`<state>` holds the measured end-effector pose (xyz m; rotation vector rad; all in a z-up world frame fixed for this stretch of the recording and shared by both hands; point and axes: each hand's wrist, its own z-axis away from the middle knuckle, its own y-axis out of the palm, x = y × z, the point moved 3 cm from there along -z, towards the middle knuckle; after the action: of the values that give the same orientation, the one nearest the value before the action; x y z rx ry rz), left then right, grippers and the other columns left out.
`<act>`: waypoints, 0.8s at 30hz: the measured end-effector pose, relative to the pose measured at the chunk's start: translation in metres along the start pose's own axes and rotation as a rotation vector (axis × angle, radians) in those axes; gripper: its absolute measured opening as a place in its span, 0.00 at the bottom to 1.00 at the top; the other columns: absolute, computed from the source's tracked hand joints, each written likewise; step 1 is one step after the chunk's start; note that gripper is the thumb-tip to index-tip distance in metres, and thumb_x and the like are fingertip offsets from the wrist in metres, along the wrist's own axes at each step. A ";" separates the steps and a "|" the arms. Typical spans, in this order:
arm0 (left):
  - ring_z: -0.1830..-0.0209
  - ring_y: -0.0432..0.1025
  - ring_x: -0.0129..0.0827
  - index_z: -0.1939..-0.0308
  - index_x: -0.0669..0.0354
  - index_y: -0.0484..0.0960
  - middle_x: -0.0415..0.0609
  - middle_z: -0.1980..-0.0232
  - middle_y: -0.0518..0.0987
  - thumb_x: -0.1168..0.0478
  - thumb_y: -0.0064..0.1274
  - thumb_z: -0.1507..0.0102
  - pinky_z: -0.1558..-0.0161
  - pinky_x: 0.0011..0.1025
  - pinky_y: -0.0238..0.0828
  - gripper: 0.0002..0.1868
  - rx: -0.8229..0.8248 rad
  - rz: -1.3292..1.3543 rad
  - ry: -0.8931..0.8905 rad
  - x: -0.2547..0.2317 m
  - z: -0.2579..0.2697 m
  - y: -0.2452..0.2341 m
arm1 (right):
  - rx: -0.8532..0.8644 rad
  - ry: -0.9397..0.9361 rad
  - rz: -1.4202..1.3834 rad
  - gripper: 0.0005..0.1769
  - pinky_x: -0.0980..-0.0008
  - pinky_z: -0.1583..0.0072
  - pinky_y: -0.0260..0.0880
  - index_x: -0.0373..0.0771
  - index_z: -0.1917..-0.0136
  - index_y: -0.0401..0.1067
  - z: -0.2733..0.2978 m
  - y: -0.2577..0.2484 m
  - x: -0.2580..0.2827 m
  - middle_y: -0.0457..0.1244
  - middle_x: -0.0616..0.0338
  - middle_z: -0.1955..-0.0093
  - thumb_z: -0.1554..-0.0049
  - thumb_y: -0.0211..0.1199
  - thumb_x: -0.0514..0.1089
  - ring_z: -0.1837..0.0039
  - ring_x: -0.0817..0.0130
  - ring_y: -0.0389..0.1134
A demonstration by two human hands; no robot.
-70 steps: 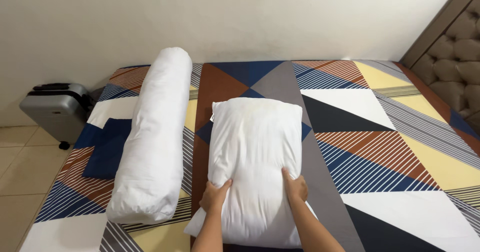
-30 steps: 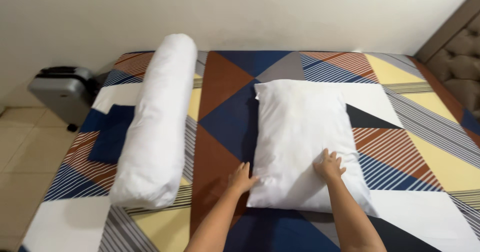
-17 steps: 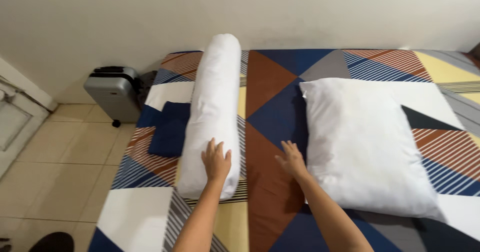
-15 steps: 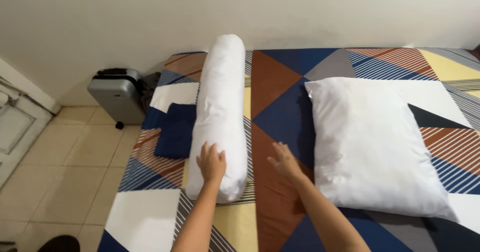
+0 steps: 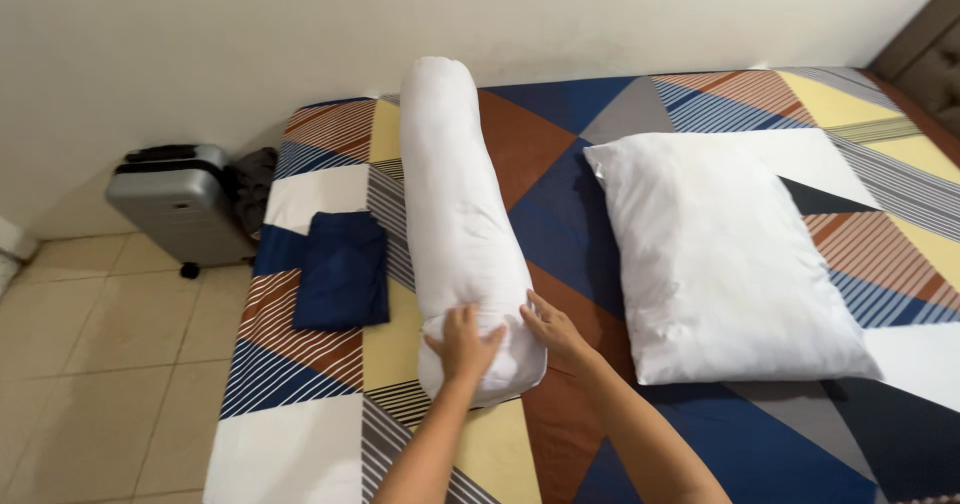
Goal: The person spreads a patterned sheet over a mattress and tucks the edges in before placing a bolster and a pillow on the bed.
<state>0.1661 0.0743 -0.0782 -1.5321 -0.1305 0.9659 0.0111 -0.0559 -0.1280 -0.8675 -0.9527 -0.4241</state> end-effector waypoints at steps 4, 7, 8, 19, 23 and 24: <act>0.24 0.52 0.47 0.33 0.50 0.71 0.49 0.27 0.64 0.45 0.61 0.42 0.32 0.71 0.40 0.35 0.072 -0.014 0.346 -0.054 0.012 0.066 | -0.049 -0.045 0.073 0.37 0.62 0.34 0.68 0.43 0.21 0.57 -0.004 -0.033 -0.065 0.63 0.40 0.29 0.36 0.49 0.63 0.31 0.51 0.68; 0.27 0.60 0.46 0.39 0.54 0.77 0.50 0.30 0.70 0.49 0.58 0.36 0.28 0.56 0.56 0.25 0.069 0.194 0.603 -0.070 -0.011 0.106 | -0.151 -0.351 0.345 0.36 0.63 0.30 0.64 0.41 0.22 0.59 -0.003 -0.058 -0.086 0.61 0.42 0.25 0.34 0.45 0.64 0.27 0.49 0.64; 0.30 0.67 0.41 0.42 0.52 0.81 0.47 0.31 0.76 0.49 0.54 0.30 0.24 0.44 0.67 0.18 0.107 0.349 0.702 -0.076 -0.013 0.112 | -0.187 -0.231 0.295 0.36 0.63 0.29 0.62 0.40 0.22 0.60 -0.002 -0.069 -0.095 0.61 0.43 0.24 0.33 0.44 0.65 0.26 0.49 0.63; 0.21 0.51 0.53 0.21 0.53 0.51 0.61 0.19 0.49 0.47 0.61 0.39 0.26 0.41 0.52 0.49 0.243 0.288 0.321 -0.058 0.000 0.124 | -0.240 -0.252 0.303 0.47 0.58 0.22 0.45 0.41 0.18 0.46 -0.011 -0.097 -0.079 0.46 0.42 0.17 0.39 0.53 0.68 0.16 0.47 0.42; 0.20 0.50 0.52 0.21 0.50 0.52 0.59 0.17 0.46 0.50 0.62 0.40 0.25 0.39 0.52 0.49 0.310 0.217 0.472 -0.040 0.012 0.147 | -0.194 -0.125 0.329 0.53 0.57 0.23 0.47 0.45 0.17 0.41 -0.005 -0.101 -0.094 0.40 0.34 0.18 0.44 0.63 0.65 0.16 0.43 0.40; 0.20 0.50 0.52 0.21 0.50 0.52 0.59 0.17 0.46 0.50 0.62 0.40 0.25 0.39 0.52 0.49 0.303 0.219 0.466 -0.040 0.011 0.146 | -0.185 -0.069 0.292 0.53 0.57 0.23 0.47 0.47 0.16 0.41 -0.005 -0.102 -0.095 0.39 0.31 0.18 0.44 0.64 0.63 0.16 0.42 0.39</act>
<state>0.0689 0.0250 -0.1844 -1.4648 0.5019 0.7325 -0.1041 -0.1257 -0.1638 -1.1774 -0.8417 -0.2336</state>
